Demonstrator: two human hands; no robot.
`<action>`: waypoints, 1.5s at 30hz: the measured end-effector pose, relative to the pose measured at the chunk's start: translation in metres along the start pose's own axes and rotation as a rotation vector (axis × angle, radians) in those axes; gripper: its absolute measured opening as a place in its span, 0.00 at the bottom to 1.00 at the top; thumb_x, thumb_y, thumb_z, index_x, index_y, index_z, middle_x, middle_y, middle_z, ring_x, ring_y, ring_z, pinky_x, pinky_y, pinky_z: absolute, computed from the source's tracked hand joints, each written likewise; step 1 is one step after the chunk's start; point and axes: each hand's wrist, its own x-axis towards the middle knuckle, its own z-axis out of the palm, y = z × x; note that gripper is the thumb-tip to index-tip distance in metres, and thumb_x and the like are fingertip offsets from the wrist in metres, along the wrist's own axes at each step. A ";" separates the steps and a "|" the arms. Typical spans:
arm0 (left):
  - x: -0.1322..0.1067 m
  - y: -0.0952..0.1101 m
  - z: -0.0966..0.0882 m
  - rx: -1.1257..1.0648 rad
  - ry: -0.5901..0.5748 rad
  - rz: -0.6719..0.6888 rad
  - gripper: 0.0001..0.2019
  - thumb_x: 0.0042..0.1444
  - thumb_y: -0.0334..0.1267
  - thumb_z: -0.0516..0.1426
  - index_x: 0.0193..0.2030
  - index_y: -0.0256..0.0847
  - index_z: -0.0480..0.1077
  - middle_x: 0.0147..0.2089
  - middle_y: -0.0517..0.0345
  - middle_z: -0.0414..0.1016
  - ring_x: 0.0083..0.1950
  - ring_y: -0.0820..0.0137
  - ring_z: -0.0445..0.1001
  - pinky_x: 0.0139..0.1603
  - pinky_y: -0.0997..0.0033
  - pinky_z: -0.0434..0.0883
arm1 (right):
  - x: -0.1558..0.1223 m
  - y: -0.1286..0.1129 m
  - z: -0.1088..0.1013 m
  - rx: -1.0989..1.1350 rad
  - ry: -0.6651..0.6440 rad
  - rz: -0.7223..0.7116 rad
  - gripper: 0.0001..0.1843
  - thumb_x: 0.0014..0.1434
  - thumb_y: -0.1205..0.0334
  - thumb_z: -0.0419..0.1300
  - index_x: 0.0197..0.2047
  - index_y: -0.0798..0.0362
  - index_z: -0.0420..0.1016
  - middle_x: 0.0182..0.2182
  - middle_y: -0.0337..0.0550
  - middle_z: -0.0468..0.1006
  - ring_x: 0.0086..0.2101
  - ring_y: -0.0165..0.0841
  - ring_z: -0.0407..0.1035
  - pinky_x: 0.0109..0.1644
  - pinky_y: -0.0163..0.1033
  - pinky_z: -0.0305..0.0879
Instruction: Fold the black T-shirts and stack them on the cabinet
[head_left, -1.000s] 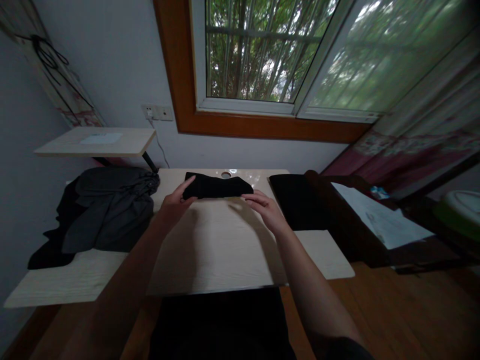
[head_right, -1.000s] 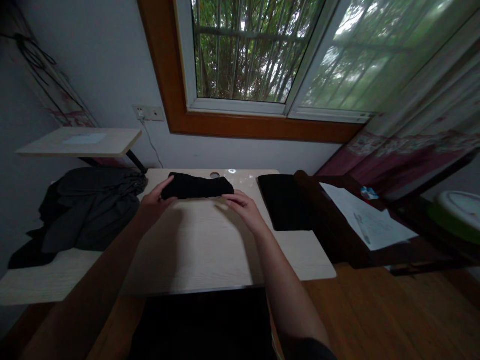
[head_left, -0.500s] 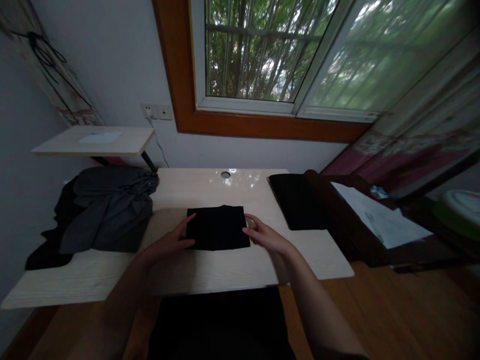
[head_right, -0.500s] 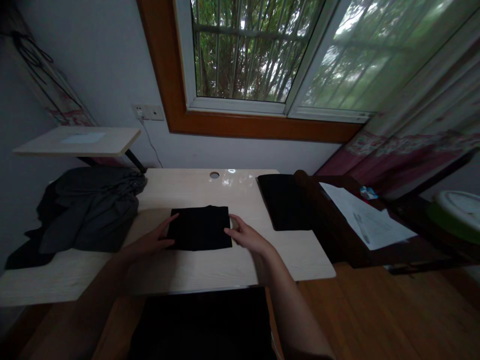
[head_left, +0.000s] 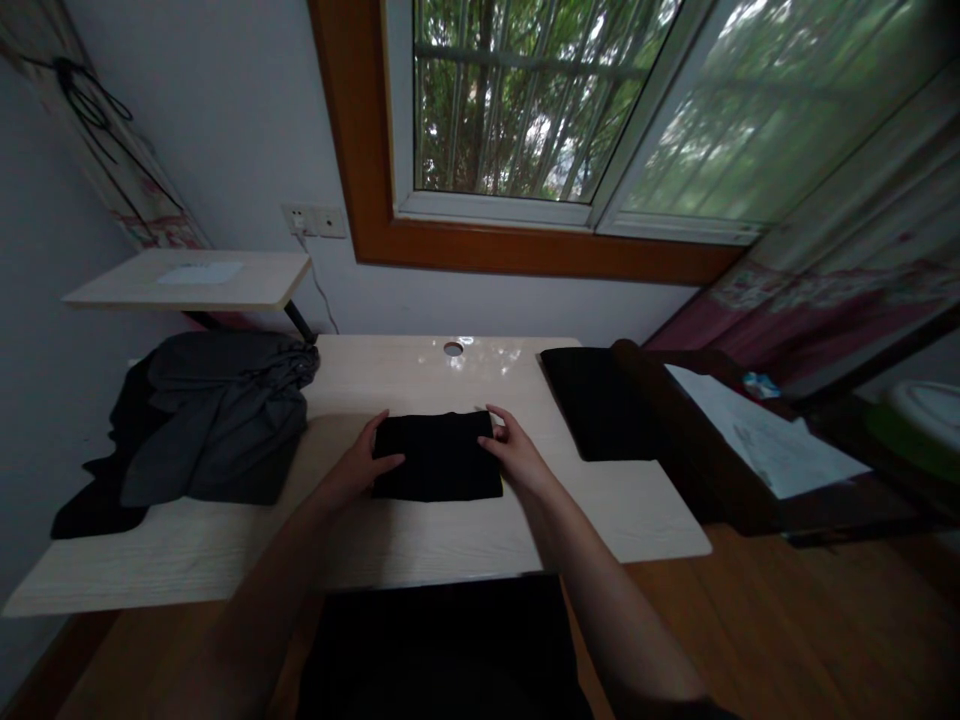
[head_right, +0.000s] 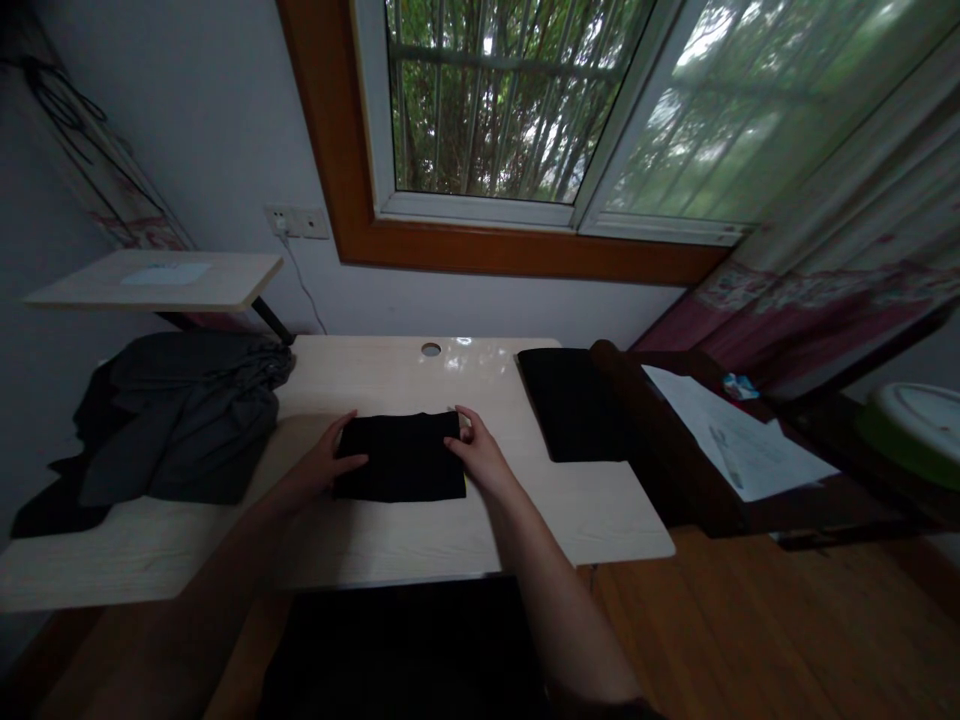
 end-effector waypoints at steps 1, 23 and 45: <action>-0.001 0.000 -0.001 0.011 -0.014 0.027 0.52 0.51 0.47 0.67 0.77 0.46 0.44 0.66 0.42 0.69 0.58 0.56 0.76 0.50 0.61 0.77 | -0.003 -0.002 0.000 0.028 -0.025 0.001 0.41 0.49 0.56 0.69 0.65 0.43 0.63 0.29 0.32 0.70 0.29 0.31 0.65 0.34 0.36 0.61; -0.005 0.015 -0.009 0.176 0.096 0.116 0.41 0.54 0.45 0.64 0.74 0.45 0.55 0.58 0.48 0.77 0.58 0.56 0.77 0.60 0.55 0.72 | -0.015 -0.018 -0.001 0.014 -0.050 -0.080 0.29 0.50 0.57 0.68 0.57 0.45 0.74 0.47 0.44 0.80 0.47 0.39 0.74 0.51 0.43 0.69; 0.020 0.003 -0.016 0.355 0.294 0.130 0.17 0.53 0.52 0.60 0.43 0.41 0.75 0.43 0.54 0.82 0.46 0.59 0.79 0.50 0.61 0.73 | 0.005 -0.004 0.000 -0.453 0.268 -0.337 0.12 0.61 0.51 0.62 0.40 0.47 0.84 0.41 0.46 0.79 0.44 0.40 0.73 0.54 0.45 0.68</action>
